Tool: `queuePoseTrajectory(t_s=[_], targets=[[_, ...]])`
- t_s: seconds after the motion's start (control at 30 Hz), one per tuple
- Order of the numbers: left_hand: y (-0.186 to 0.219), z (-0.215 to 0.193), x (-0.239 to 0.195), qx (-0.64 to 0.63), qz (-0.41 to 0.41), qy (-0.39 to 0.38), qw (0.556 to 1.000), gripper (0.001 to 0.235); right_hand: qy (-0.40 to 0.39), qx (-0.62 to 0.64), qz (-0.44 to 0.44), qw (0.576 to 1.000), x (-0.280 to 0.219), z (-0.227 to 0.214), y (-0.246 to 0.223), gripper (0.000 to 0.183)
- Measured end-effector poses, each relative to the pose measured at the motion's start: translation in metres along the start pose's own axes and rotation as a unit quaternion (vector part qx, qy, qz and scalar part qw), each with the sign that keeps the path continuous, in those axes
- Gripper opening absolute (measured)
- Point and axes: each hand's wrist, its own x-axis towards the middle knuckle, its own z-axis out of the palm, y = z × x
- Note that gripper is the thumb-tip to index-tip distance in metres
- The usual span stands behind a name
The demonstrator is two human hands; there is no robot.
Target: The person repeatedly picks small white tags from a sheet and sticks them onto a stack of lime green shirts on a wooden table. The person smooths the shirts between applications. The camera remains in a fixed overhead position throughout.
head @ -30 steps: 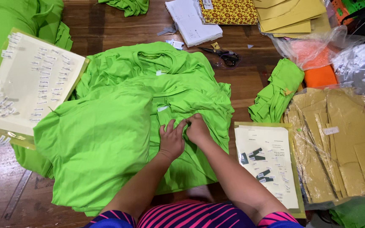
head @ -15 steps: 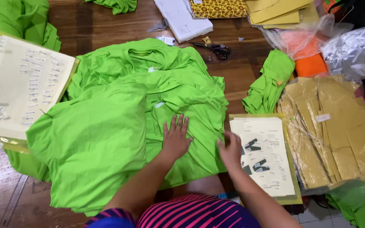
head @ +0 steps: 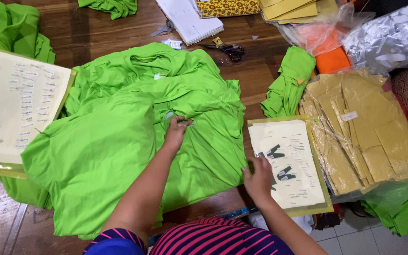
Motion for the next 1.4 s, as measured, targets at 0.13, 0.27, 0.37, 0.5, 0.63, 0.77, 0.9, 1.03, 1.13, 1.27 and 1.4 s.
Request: queuePoseTrajectory(t_s=[0.13,0.27,0.37,0.5,0.63,0.77,0.9,1.03,1.13,1.27,1.4], targets=[[0.017,0.000,-0.024,0.078,0.029,-0.003,0.997,0.040,-0.011,-0.002,-0.232,0.973,0.029,0.021,-0.065,0.040],[0.013,-0.001,-0.030,0.132,0.095,-0.001,0.987,0.042,-0.101,-0.121,-0.349,0.924,0.077,0.063,-0.124,0.069],[-0.005,0.003,-0.020,0.208,0.125,0.018,0.970,0.046,-0.151,-0.220,-0.280,0.922,0.092,0.081,-0.144,0.069],[-0.007,-0.012,-0.036,0.243,0.194,0.086,0.946,0.045,-0.161,-0.259,-0.276,0.911,0.091,0.086,-0.150,0.061],[0.036,-0.022,-0.082,0.336,0.315,0.133,0.878,0.049,-0.142,-0.282,-0.278,0.907,0.090,0.099,-0.143,0.054],[0.059,-0.023,-0.094,0.536,0.176,-0.074,0.822,0.076,-0.167,-0.302,-0.264,0.901,0.092,0.094,-0.145,0.064],[0.046,-0.019,-0.081,0.545,0.176,-0.064,0.817,0.071,-0.034,-0.053,-0.372,0.926,0.097,0.105,-0.077,0.045],[0.028,-0.020,-0.076,0.449,0.215,-0.003,0.867,0.059,0.089,0.060,-0.191,0.976,0.035,0.043,-0.023,0.048],[0.027,-0.016,-0.084,0.488,0.251,0.030,0.836,0.054,0.015,0.089,0.034,0.995,-0.008,0.024,0.011,0.053],[0.013,0.016,-0.063,0.464,0.301,0.160,0.818,0.037,-0.028,0.162,0.209,0.964,-0.014,0.036,0.051,0.031],[0.083,0.047,-0.086,0.269,0.253,0.043,0.928,0.053,0.090,0.211,0.079,0.970,-0.030,0.002,-0.041,0.017]])
